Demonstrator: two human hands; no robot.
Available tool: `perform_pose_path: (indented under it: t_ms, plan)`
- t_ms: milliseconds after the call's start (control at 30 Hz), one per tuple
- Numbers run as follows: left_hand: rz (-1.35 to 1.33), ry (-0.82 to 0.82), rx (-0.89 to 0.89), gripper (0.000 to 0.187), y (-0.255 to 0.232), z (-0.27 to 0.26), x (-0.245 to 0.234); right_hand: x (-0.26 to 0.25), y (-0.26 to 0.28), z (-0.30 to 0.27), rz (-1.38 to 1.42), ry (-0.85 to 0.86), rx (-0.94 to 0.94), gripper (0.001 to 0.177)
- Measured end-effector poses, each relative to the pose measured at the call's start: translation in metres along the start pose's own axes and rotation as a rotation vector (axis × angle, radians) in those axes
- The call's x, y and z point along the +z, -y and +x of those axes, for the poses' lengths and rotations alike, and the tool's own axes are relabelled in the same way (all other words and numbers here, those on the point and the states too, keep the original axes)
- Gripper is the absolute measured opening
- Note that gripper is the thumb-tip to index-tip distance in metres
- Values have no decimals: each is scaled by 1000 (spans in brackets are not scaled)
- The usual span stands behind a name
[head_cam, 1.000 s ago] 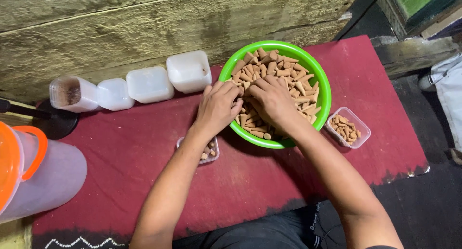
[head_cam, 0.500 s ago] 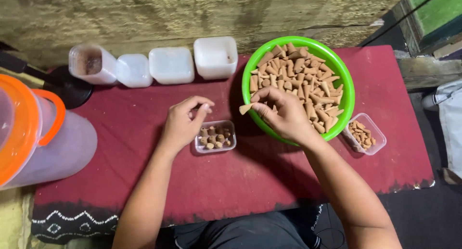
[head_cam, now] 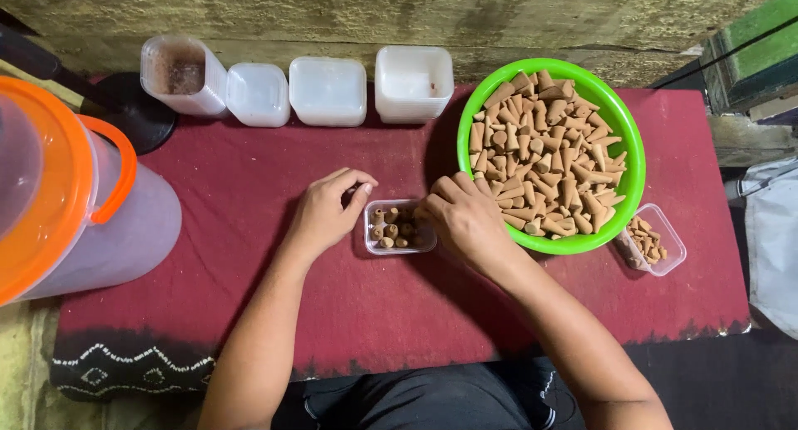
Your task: Packing small incense cones from a large bowl into smaller plastic containers.
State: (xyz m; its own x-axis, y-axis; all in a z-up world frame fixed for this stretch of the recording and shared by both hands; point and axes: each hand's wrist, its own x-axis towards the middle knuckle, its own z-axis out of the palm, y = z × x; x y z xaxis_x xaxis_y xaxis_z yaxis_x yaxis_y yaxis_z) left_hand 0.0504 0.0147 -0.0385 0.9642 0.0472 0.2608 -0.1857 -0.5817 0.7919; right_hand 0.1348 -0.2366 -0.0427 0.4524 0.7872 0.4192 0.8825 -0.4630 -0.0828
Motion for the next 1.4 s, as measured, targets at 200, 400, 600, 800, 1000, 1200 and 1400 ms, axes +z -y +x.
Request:
perform_pose_path:
  t_ms: [200, 400, 600, 800, 1000, 1200, 1400]
  plan:
    - [10, 6, 12, 12, -1, -2, -3, 9, -1, 0, -92, -12, -35, 17]
    - [24, 7, 7, 12, 3, -2, 1, 8, 2, 2, -146, 3, -69, 15]
    - [44, 20, -1, 12, 3, -2, 3, -2, 10, 8, -127, 22, -79, 15]
    - [42, 16, 12, 12, 3, -2, 3, -2, 2, 4, -122, 51, -63, 14]
    - [58, -24, 6, 12, 6, -2, 4, -44, -11, 0, -107, -9, -26, 11]
    - [7, -177, 56, 21, 4, 1, 0, -62, -62, -41, -49, -110, 129, 11]
    - [-44, -157, 4, 45, -21, 7, 10, -52, -134, -128, 97, -249, 376, 31]
